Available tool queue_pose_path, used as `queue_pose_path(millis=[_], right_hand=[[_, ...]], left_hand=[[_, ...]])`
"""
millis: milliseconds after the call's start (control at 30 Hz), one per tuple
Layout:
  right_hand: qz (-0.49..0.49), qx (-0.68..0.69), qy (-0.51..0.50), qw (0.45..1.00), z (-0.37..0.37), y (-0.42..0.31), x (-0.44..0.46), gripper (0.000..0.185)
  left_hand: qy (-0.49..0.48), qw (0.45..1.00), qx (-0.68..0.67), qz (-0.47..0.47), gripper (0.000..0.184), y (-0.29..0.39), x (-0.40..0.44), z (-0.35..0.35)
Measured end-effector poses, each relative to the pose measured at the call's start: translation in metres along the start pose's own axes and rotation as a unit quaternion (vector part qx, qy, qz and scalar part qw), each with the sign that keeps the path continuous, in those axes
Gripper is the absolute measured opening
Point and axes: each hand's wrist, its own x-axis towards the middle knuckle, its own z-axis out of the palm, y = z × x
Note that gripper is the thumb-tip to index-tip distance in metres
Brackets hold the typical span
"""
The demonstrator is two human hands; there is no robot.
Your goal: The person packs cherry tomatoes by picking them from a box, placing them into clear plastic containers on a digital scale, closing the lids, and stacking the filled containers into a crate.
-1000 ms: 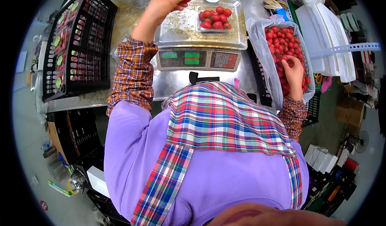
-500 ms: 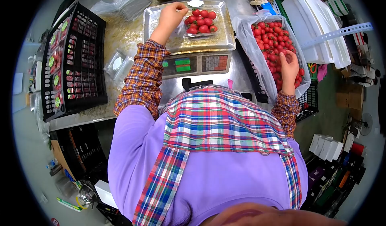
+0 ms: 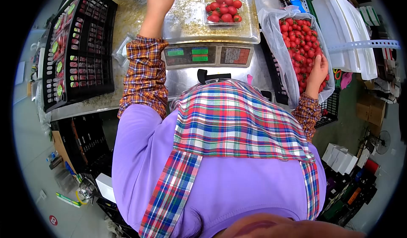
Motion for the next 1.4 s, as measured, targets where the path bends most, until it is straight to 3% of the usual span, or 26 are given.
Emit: queue_pose_path(millis=[67, 167, 300, 333, 467, 567, 600, 833, 1033, 1200, 1300, 1333, 1400], right_hand=[[0.016, 0.015, -0.003, 1.0, 0.002, -0.005, -0.001, 0.032], [0.041, 0.031, 0.0, 0.999, 0.002, -0.009, -0.002, 0.032], [0.074, 0.046, 0.023, 0.996, 0.0, -0.009, -0.002, 0.029], [0.075, 0.051, 0.019, 0.996, -0.001, -0.008, -0.002, 0.029], [0.069, 0.047, 0.016, 0.996, -0.007, 0.0, 0.003, 0.028], [0.072, 0.038, 0.008, 0.997, -0.006, 0.0, 0.004, 0.027], [0.07, 0.031, 0.003, 0.997, -0.006, 0.003, 0.004, 0.027], [0.059, -0.011, -0.013, 0.998, -0.003, 0.013, 0.005, 0.026], [0.055, -0.028, -0.015, 0.998, -0.001, 0.006, 0.004, 0.024], [0.064, -0.042, -0.033, 0.997, 0.0, 0.004, 0.002, 0.024], [0.076, -0.029, -0.032, 0.996, -0.003, 0.006, 0.002, 0.024], [0.074, -0.03, -0.035, 0.996, -0.004, 0.007, 0.003, 0.024], [0.075, -0.029, -0.042, 0.996, -0.003, 0.008, 0.003, 0.024]], left_hand=[[-0.003, 1.0, 0.0, 0.001, 0.015, 0.024, -0.001, 0.0], [-0.143, 0.985, 0.062, 0.071, 0.02, 0.037, -0.004, 0.01], [-0.265, 0.932, 0.103, 0.225, 0.018, 0.04, -0.011, 0.041], [-0.302, 0.936, 0.066, 0.17, 0.018, 0.04, -0.014, 0.048], [-0.297, 0.915, 0.148, 0.232, 0.022, 0.037, -0.011, 0.063], [-0.35, 0.886, 0.219, 0.211, 0.027, 0.045, -0.021, 0.069], [-0.326, 0.876, 0.242, 0.262, 0.033, 0.032, -0.025, 0.076], [-0.294, 0.877, 0.265, 0.27, 0.029, 0.037, -0.024, 0.074], [-0.208, 0.945, 0.14, 0.211, 0.026, 0.038, -0.007, 0.065], [-0.254, 0.943, 0.095, 0.192, 0.029, 0.023, -0.009, 0.075], [-0.217, 0.949, 0.151, 0.173, 0.029, 0.014, -0.006, 0.065], [-0.228, 0.944, 0.199, 0.128, 0.029, 0.031, -0.009, 0.057], [-0.211, 0.945, 0.209, 0.139, 0.031, 0.029, -0.008, 0.052]])
